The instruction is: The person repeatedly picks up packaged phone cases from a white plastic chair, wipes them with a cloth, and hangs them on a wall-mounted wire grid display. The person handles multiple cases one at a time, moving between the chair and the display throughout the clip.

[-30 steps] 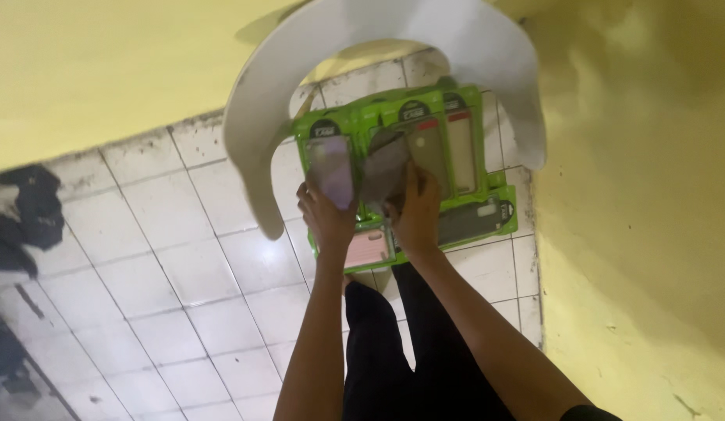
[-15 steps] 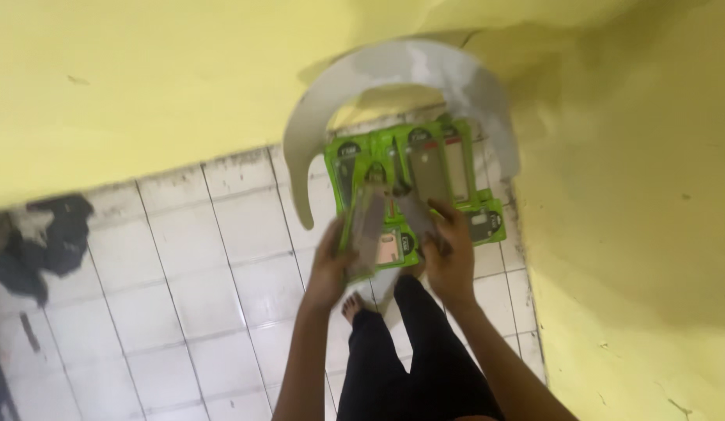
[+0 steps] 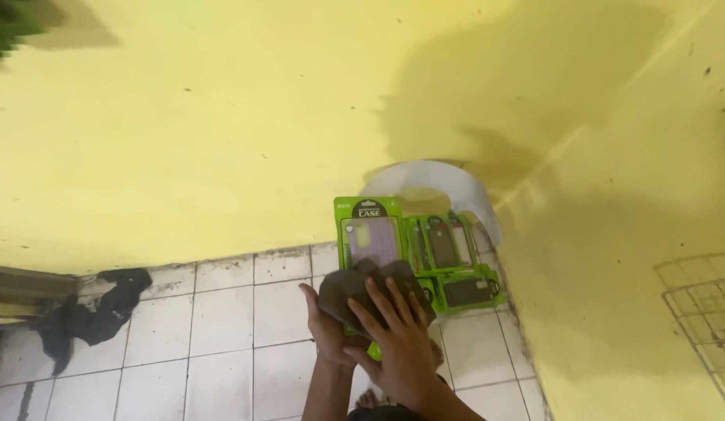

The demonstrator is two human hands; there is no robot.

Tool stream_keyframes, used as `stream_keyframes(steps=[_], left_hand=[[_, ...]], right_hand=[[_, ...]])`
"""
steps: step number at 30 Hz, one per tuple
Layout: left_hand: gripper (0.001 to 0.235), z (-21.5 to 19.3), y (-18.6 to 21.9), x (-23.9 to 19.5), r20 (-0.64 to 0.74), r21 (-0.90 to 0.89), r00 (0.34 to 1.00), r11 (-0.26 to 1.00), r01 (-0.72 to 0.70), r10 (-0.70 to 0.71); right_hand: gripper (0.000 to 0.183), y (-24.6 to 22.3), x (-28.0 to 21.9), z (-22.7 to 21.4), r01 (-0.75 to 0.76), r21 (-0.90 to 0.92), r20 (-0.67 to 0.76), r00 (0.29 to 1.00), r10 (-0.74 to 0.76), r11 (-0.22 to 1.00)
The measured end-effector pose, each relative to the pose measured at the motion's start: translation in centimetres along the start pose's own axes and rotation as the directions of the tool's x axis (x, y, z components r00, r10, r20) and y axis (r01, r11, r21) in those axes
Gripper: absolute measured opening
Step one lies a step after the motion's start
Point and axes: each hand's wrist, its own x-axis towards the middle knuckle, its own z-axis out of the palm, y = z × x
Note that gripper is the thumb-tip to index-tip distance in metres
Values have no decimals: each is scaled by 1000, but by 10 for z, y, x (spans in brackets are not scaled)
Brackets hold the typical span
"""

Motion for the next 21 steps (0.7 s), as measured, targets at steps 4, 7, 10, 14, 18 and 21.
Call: stream_keyframes(steps=[4, 7, 10, 14, 18, 21], left_hand=[[69, 7, 29, -34, 208, 117, 975, 992, 52, -76], [67, 18, 46, -51, 88, 378, 995, 926, -2, -34], [74, 33, 52, -64, 92, 411, 991, 910, 49, -95], [68, 47, 11, -71, 297, 733, 947, 665, -143, -124], [66, 39, -15, -68, 463, 376, 880, 923, -85, -108], [71, 25, -8, -69, 532, 18, 846, 999, 29, -34]], right_hand=[[61, 13, -36, 12, 76, -36, 5, 997, -76, 996], [15, 57, -44, 7, -386, 293, -2, 915, 404, 875], [29, 85, -36, -12, -577, 512, -85, 704, 705, 637], [39, 47, -20, -15, -433, 714, -31, 765, 643, 550], [53, -38, -11, -18, 42, 360, -298, 952, 73, 932], [60, -78, -14, -37, 86, 149, -232, 971, -50, 985]])
